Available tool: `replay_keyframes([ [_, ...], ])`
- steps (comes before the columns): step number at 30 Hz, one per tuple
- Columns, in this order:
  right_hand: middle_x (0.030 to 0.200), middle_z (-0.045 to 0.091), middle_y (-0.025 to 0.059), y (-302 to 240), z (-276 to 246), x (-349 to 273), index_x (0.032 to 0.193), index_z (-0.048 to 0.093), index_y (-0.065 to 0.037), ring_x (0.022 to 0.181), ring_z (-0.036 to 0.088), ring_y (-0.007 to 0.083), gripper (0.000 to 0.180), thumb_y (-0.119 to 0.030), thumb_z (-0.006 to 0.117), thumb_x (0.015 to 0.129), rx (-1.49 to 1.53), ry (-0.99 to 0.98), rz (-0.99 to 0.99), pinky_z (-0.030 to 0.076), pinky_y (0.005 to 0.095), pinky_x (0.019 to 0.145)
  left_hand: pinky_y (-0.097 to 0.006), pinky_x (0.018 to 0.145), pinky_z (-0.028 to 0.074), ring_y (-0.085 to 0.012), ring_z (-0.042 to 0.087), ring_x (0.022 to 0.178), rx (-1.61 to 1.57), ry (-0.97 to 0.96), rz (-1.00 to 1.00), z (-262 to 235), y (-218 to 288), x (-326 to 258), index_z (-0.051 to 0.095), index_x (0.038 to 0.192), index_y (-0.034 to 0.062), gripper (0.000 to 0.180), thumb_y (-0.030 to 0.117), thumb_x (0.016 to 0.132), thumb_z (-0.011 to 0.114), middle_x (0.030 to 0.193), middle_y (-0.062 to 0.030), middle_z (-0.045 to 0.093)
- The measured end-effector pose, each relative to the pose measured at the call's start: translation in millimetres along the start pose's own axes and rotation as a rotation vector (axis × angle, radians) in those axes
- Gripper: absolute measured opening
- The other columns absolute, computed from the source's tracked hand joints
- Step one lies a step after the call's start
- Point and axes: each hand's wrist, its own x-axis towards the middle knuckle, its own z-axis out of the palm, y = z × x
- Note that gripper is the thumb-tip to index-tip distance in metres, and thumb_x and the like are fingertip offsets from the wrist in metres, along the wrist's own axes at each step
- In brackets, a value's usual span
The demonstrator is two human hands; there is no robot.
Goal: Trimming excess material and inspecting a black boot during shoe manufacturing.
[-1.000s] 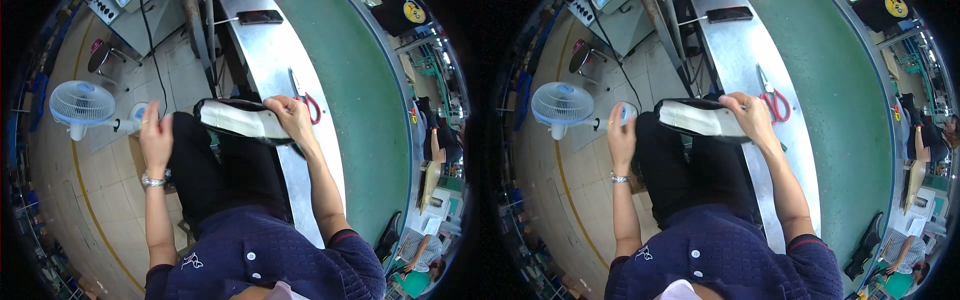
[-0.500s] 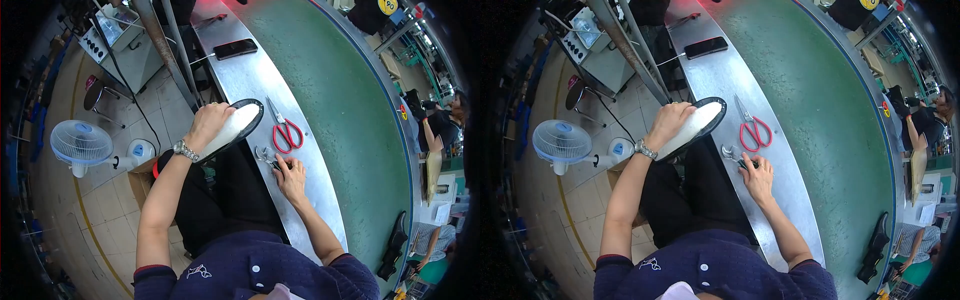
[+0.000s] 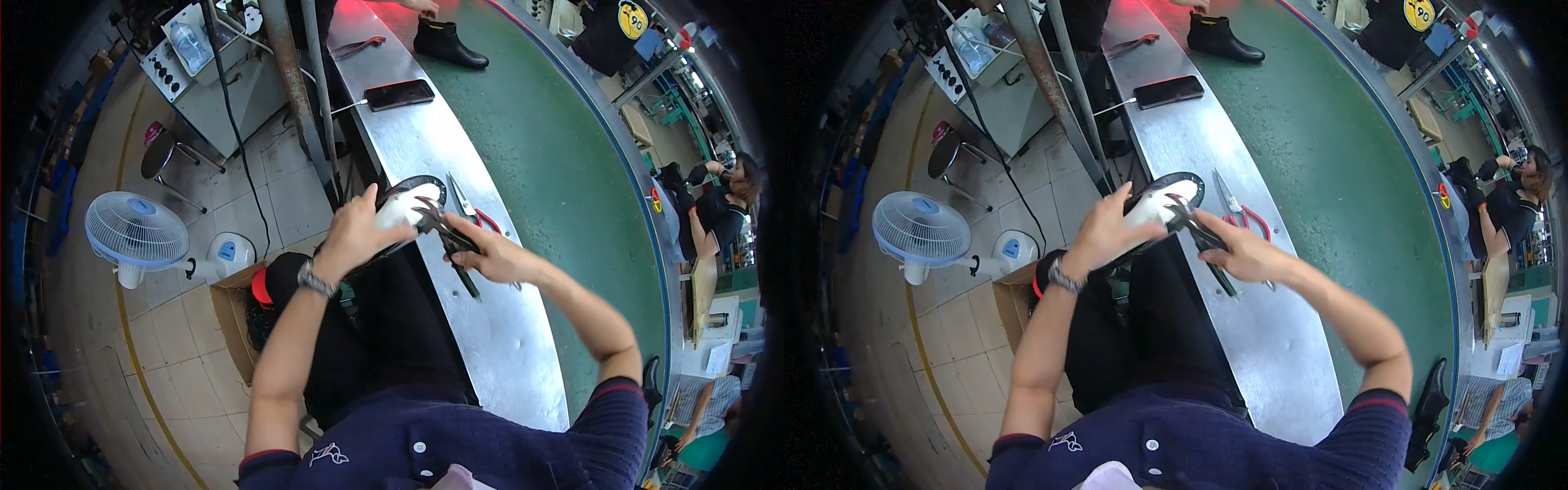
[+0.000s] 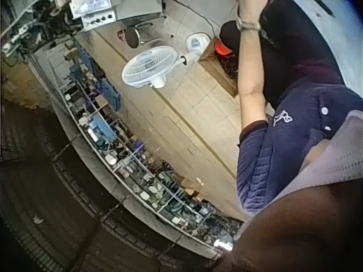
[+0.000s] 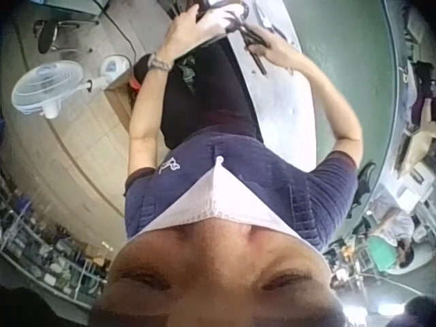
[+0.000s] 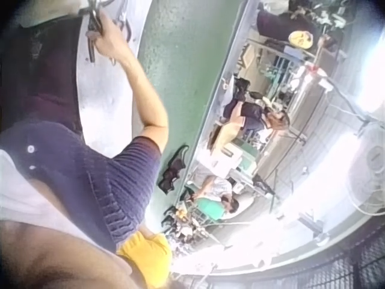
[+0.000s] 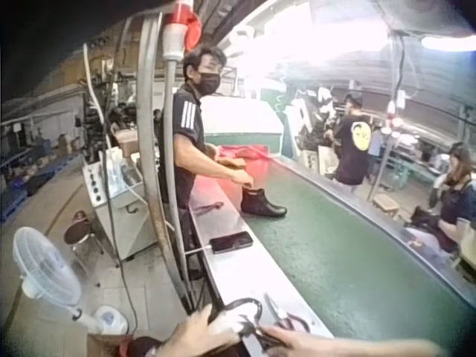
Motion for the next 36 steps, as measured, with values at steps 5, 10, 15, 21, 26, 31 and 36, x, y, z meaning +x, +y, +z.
replay_keyframes([
  [5, 0.094, 0.064, 0.0202, -66.6, -26.8, 41.2, 0.151, 0.025, -0.013, 0.082, 0.064, 0.0326, 0.068, -0.010, 0.055, 0.090, -0.403, -0.275, 0.280, 0.048, 0.0415, 0.077, -0.040, 0.110, 0.032, -0.0355, 0.044, 0.126, 0.199, 0.162, -0.046, 27.9, 21.2, -35.1, 0.016, 0.146, -0.0095, 0.110, 0.016, 0.065, 0.086, 0.132, -0.0252, 0.050],
  [10, 0.078, 0.062, 0.0091, -66.7, -27.4, 63.7, 0.151, 0.023, -0.014, 0.061, 0.057, 0.0169, 0.064, -0.015, 0.054, 0.095, -0.335, -0.321, 0.335, 0.048, 0.0338, 0.059, -0.040, 0.108, 0.033, -0.0340, 0.049, 0.119, 0.164, 0.166, -0.084, 33.8, 23.9, -37.1, 0.021, 0.145, -0.0091, 0.105, 0.013, 0.065, 0.085, 0.128, -0.0232, 0.053],
  [15, 0.069, 0.059, 0.0088, -37.3, 0.9, 40.3, 0.147, 0.029, -0.009, 0.053, 0.055, 0.0175, 0.060, -0.020, 0.058, 0.096, -0.227, -0.064, 0.111, 0.045, 0.0339, 0.052, -0.043, 0.109, 0.033, -0.0342, 0.049, 0.122, 0.183, 0.236, -0.036, 43.5, 18.4, -41.9, 0.036, 0.138, -0.0057, 0.091, 0.012, 0.064, 0.084, 0.125, -0.0201, 0.056],
  [21, 0.062, 0.056, 0.0214, -12.9, 22.7, 22.1, 0.145, 0.031, -0.005, 0.051, 0.055, 0.0346, 0.056, -0.014, 0.057, 0.095, -0.342, 0.105, -0.006, 0.042, 0.0439, 0.053, -0.044, 0.106, 0.037, -0.0341, 0.050, 0.122, 0.177, 0.306, 0.033, 45.8, 20.4, -46.4, 0.042, 0.135, -0.0023, 0.085, 0.012, 0.063, 0.084, 0.127, -0.0187, 0.056],
  [26, 0.061, 0.056, 0.0211, -2.8, 22.3, 21.1, 0.144, 0.032, -0.004, 0.051, 0.055, 0.0366, 0.057, -0.014, 0.058, 0.094, -0.401, 0.149, -0.095, 0.042, 0.0441, 0.052, -0.043, 0.102, 0.042, -0.0343, 0.054, 0.118, 0.180, 0.376, 0.101, 46.6, 17.9, -46.6, 0.046, 0.132, -0.0029, 0.082, 0.009, 0.061, 0.084, 0.124, -0.0190, 0.059],
  [31, 0.062, 0.059, 0.0167, -1.3, 15.1, 15.3, 0.145, 0.030, -0.007, 0.051, 0.057, 0.0343, 0.058, -0.014, 0.056, 0.094, -0.625, 0.157, -0.154, 0.045, 0.0440, 0.051, -0.043, 0.100, 0.044, -0.0348, 0.056, 0.115, 0.222, 0.393, 0.174, 47.2, 13.0, -49.3, 0.052, 0.128, -0.0042, 0.077, 0.011, 0.060, 0.084, 0.123, -0.0198, 0.060],
  [36, 0.067, 0.061, 0.0142, -25.4, 17.3, 11.2, 0.146, 0.031, -0.012, 0.056, 0.062, 0.0326, 0.060, -0.008, 0.055, 0.091, -1.226, 0.158, -0.131, 0.051, 0.0417, 0.054, -0.044, 0.100, 0.044, -0.0385, 0.056, 0.113, 0.358, 0.416, 0.278, 51.7, 5.2, -51.5, 0.056, 0.124, -0.0070, 0.066, 0.015, 0.067, 0.080, 0.123, -0.0243, 0.058],
])
